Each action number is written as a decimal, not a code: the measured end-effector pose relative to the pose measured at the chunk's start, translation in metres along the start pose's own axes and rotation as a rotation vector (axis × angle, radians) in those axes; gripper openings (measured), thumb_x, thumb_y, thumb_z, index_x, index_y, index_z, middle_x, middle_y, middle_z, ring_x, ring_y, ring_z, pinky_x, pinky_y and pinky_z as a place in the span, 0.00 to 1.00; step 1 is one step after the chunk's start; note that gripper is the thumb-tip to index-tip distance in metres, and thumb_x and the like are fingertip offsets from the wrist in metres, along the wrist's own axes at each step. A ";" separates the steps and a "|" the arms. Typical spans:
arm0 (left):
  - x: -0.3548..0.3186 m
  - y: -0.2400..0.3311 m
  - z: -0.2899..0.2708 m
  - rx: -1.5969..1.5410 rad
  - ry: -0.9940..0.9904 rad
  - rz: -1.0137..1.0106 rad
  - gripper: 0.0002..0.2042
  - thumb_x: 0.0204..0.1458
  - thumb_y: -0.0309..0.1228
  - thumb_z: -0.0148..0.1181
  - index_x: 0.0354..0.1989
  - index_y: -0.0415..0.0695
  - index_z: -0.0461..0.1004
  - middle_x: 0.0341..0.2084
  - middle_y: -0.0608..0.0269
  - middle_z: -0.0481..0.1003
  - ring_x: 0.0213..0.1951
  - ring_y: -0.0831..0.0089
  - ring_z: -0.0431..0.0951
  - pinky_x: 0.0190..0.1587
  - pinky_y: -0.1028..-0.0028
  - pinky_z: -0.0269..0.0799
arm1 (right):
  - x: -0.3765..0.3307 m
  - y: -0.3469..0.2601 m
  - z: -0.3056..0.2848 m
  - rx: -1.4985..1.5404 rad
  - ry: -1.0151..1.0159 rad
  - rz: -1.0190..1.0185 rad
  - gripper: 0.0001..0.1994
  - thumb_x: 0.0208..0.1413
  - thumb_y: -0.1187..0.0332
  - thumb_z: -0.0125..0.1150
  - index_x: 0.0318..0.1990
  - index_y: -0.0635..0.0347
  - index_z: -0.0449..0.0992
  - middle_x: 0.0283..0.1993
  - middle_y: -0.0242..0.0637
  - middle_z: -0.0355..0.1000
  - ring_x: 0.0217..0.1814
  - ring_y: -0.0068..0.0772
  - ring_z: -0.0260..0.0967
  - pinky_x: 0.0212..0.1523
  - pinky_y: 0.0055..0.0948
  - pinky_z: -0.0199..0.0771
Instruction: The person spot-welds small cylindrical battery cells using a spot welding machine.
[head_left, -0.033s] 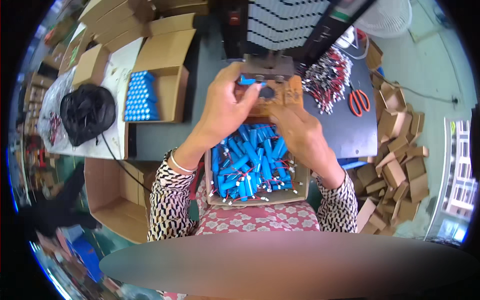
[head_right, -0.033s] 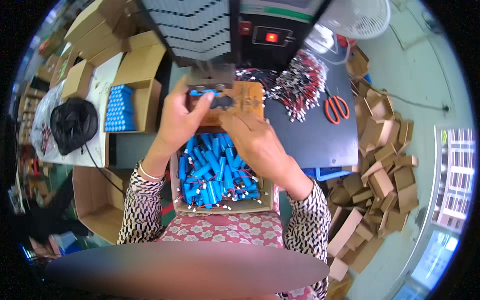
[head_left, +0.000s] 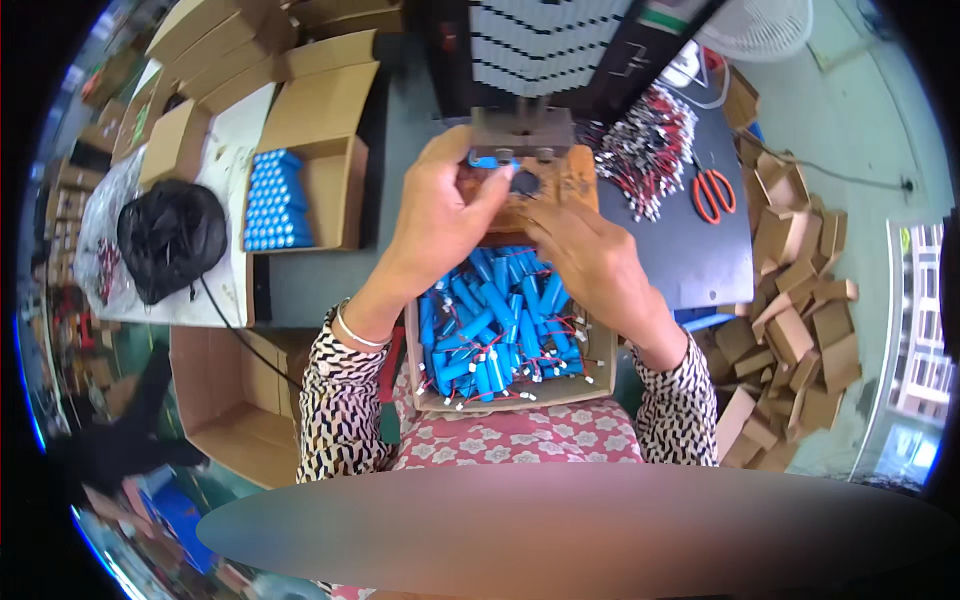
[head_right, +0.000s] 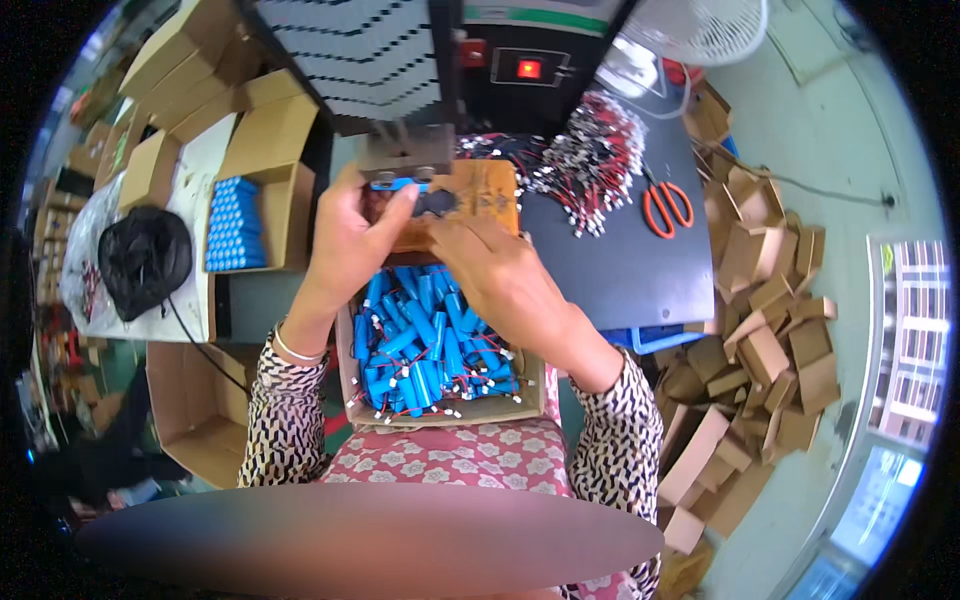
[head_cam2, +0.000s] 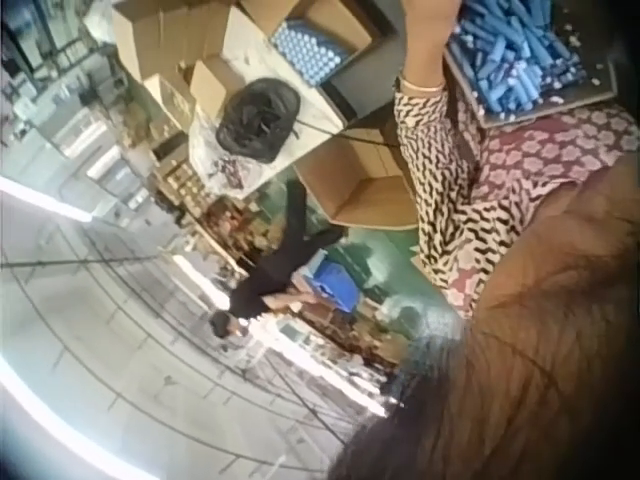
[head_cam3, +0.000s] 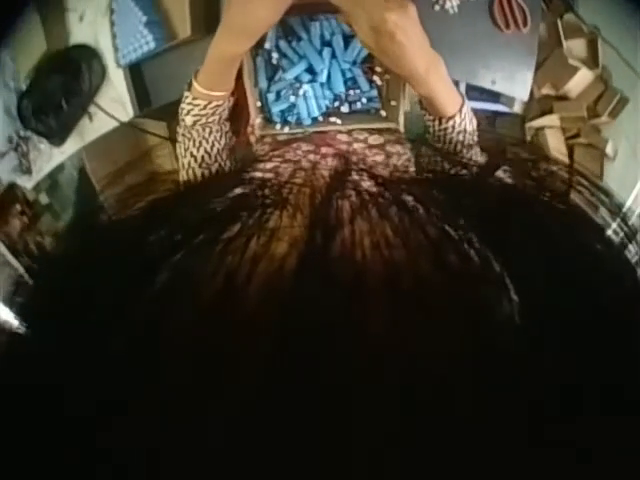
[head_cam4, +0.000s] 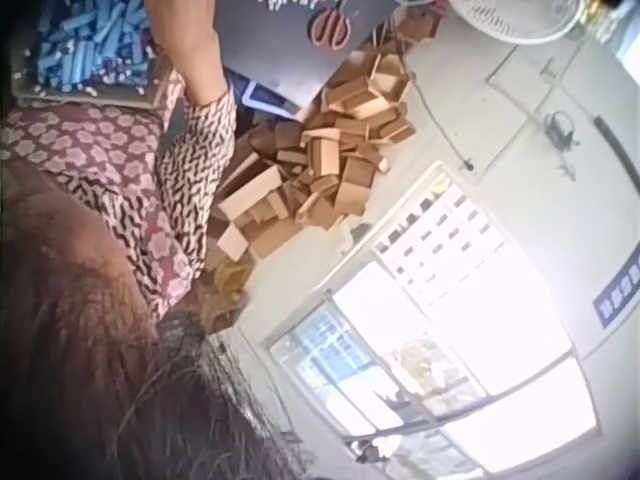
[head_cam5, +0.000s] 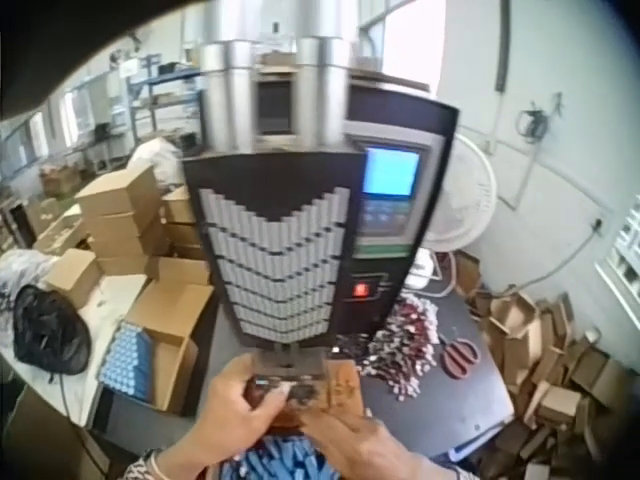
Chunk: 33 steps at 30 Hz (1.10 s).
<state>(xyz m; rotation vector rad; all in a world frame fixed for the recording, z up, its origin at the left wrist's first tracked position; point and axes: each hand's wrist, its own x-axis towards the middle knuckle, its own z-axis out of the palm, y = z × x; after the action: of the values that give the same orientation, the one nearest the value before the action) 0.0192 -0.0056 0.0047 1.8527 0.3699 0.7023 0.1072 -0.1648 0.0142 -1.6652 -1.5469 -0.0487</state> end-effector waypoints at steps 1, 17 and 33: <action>0.001 0.001 -0.001 0.061 -0.004 -0.005 0.09 0.47 0.26 0.61 0.37 0.39 0.73 0.29 0.53 0.74 0.26 0.70 0.76 0.29 0.74 0.71 | 0.003 -0.001 0.000 -0.013 0.014 0.020 0.15 0.48 0.80 0.56 0.46 0.66 0.69 0.32 0.47 0.68 0.34 0.46 0.68 0.31 0.41 0.69; 0.002 -0.007 0.009 0.371 -0.051 0.404 0.06 0.47 0.20 0.60 0.34 0.37 0.73 0.22 0.51 0.73 0.24 0.55 0.72 0.26 0.65 0.65 | 0.025 0.006 -0.005 0.576 0.105 0.553 0.06 0.58 0.73 0.54 0.32 0.68 0.70 0.19 0.38 0.68 0.16 0.21 0.66 0.19 0.24 0.65; 0.000 -0.011 0.007 0.316 -0.113 0.366 0.13 0.46 0.17 0.57 0.42 0.40 0.72 0.35 0.49 0.73 0.36 0.48 0.73 0.36 0.60 0.68 | 0.035 0.011 0.012 0.439 0.235 0.553 0.08 0.51 0.74 0.57 0.27 0.72 0.68 0.20 0.48 0.70 0.20 0.38 0.70 0.23 0.33 0.66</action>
<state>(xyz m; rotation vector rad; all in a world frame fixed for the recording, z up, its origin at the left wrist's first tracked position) 0.0244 -0.0066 -0.0073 2.2824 0.0665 0.8142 0.1189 -0.1284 0.0203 -1.6002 -0.8111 0.3496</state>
